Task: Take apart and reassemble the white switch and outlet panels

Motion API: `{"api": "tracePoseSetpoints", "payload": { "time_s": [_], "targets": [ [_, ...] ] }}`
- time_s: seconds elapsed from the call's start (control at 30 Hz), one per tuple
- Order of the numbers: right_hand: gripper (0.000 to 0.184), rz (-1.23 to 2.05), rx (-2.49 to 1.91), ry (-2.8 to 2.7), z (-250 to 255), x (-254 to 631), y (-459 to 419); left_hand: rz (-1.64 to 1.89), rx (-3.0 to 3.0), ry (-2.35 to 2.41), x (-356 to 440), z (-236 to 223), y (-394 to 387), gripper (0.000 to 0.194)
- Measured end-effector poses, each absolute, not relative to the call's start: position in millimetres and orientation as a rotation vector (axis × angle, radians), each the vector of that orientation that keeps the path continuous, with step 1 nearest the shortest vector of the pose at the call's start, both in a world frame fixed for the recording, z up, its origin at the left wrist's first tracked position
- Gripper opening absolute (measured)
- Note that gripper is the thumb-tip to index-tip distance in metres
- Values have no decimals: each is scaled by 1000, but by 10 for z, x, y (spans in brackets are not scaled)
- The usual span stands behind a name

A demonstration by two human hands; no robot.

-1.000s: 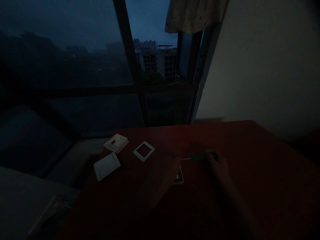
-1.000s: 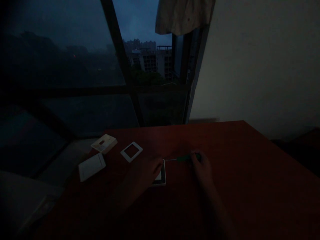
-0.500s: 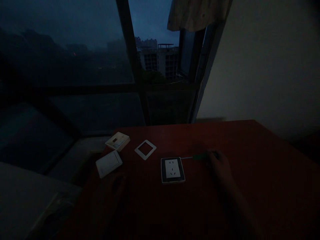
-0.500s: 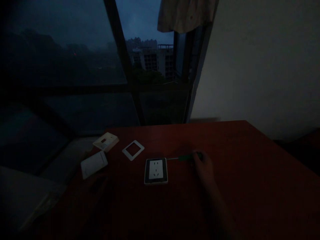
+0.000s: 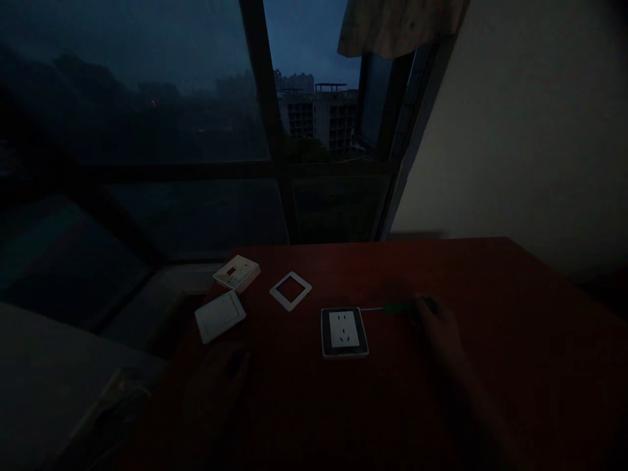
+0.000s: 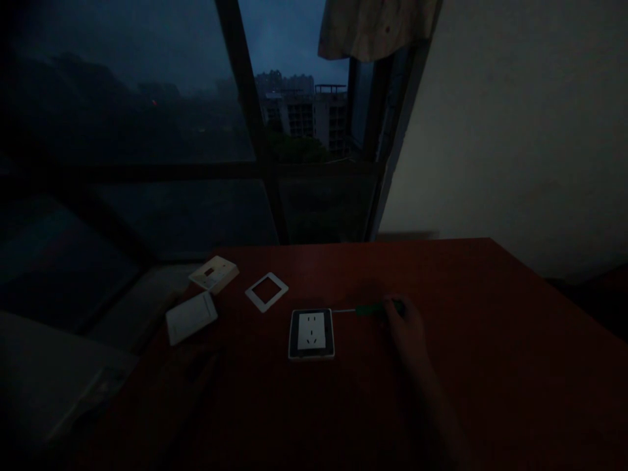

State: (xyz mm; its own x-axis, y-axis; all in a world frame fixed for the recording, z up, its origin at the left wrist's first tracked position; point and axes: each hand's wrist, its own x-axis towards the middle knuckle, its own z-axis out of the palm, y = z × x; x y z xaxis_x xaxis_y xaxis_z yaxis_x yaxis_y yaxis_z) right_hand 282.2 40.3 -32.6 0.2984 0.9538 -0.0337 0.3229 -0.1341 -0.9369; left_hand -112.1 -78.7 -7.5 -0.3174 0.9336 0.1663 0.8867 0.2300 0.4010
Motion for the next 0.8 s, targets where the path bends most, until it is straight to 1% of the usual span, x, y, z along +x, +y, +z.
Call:
{"api": "tracePoseSetpoints", "payload": {
  "time_s": [0.13,0.3,0.4,0.6,0.67,0.7,0.8],
  "targets": [
    [40,868,-1643,-1175,-345,2816,410,633,1781,2357,-1118,-73,-784,19],
    [40,860,-1628,-1165,-334,2808,411,653,1842,2307,-1023,11,-858,29],
    [36,847,-1614,-1150,-276,2802,392,692,1896,2263,-938,67,-892,29],
    [33,819,-1580,-1091,-132,2766,339,716,2053,2052,-684,71,-662,30],
    [30,834,-1548,-1074,-67,2739,326,701,2111,1946,-557,71,-519,36],
    [28,844,-1534,-1069,-26,2723,323,690,2140,1888,-489,76,-446,42],
    [27,835,-1522,-1099,145,2667,320,600,2226,1639,-302,88,-249,70]
  ]
}}
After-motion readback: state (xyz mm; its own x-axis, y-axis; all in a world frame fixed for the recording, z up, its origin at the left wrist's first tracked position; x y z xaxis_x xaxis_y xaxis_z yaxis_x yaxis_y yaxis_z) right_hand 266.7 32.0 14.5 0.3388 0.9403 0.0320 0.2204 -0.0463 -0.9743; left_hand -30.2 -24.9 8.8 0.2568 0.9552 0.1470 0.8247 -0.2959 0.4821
